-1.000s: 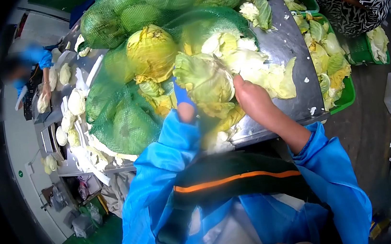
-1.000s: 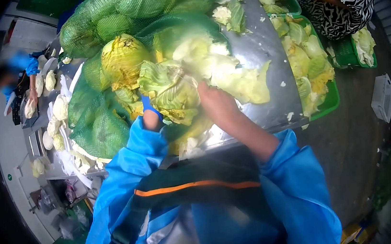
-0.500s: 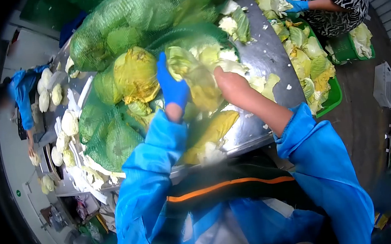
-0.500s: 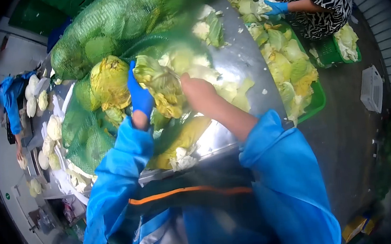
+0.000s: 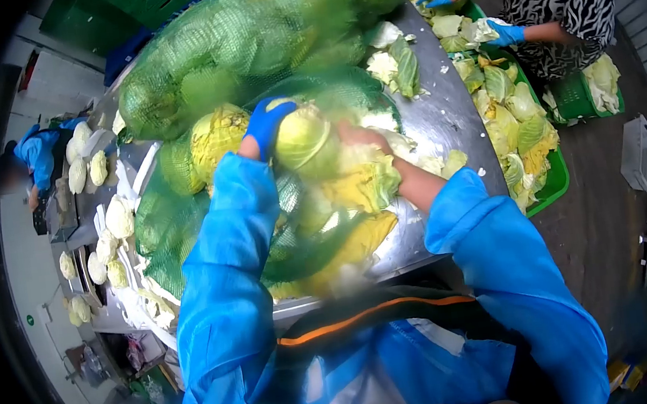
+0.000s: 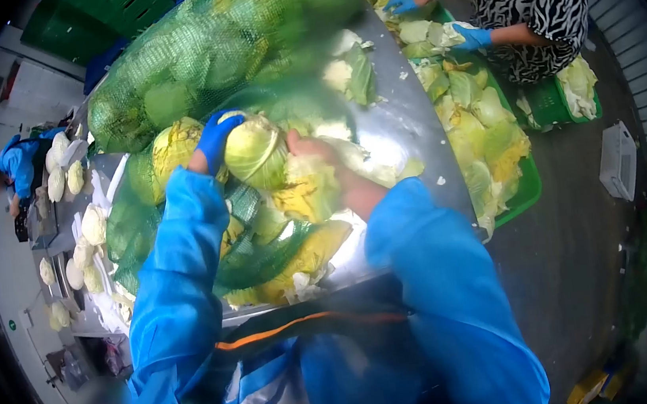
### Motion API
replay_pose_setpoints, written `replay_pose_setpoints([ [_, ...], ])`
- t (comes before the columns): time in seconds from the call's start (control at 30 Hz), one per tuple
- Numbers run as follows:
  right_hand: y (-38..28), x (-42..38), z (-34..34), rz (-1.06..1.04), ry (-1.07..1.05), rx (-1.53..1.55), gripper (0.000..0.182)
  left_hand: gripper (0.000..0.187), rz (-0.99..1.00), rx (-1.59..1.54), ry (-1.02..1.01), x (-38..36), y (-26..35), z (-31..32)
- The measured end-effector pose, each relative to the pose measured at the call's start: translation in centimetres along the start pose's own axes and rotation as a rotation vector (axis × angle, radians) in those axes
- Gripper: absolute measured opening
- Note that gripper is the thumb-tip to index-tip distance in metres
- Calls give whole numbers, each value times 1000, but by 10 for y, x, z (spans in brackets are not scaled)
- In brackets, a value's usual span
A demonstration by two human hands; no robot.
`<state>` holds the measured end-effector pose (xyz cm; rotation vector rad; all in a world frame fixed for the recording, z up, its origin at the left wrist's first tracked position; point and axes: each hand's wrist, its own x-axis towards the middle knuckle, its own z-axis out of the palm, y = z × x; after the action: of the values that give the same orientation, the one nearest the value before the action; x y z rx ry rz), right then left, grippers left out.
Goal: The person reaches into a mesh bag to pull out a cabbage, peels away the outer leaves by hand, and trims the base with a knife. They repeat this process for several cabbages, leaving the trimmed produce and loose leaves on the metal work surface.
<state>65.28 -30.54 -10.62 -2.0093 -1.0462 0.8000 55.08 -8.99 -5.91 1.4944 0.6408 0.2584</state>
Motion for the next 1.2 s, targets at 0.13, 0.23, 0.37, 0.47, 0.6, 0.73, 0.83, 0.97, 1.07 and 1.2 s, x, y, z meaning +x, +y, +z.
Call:
replay_pose_setpoints([
  [0.13, -25, -23, -7, -123, 47, -454, 18, 27, -11, -24, -39, -9, -5, 2],
  [0.23, -16, -16, -7, -166, 71, -475, 21, 26, -40, -67, 32, -8, -18, 1],
  [0.37, -30, -24, -18, -131, 4, -439, 20, 27, -52, -23, 23, -22, 0, 8],
  [0.47, -32, -44, -19, -61, -40, -444, 19, 27, -114, -126, 66, -33, -15, 22],
  [0.6, -23, -36, -20, -82, -26, -471, 17, 36, -142, -268, 39, -32, -21, 18],
  [0.73, -27, -51, -22, -87, -27, -526, 23, 70, 30, 242, 359, -42, -29, 23],
  [0.83, -33, -65, -24, -53, -42, -471, 20, 85, 257, 532, 448, -73, -35, 61],
  [0.97, -21, -70, -18, -33, -33, -462, 19, 90, 118, 522, 322, -74, -9, 68],
  [1.07, 15, -51, -13, -40, -81, -421, 19, 89, 161, 489, 213, -65, -9, 60],
  [1.2, 42, -40, -2, -196, -12, -480, 17, 85, 136, 351, 201, -72, -11, 52],
])
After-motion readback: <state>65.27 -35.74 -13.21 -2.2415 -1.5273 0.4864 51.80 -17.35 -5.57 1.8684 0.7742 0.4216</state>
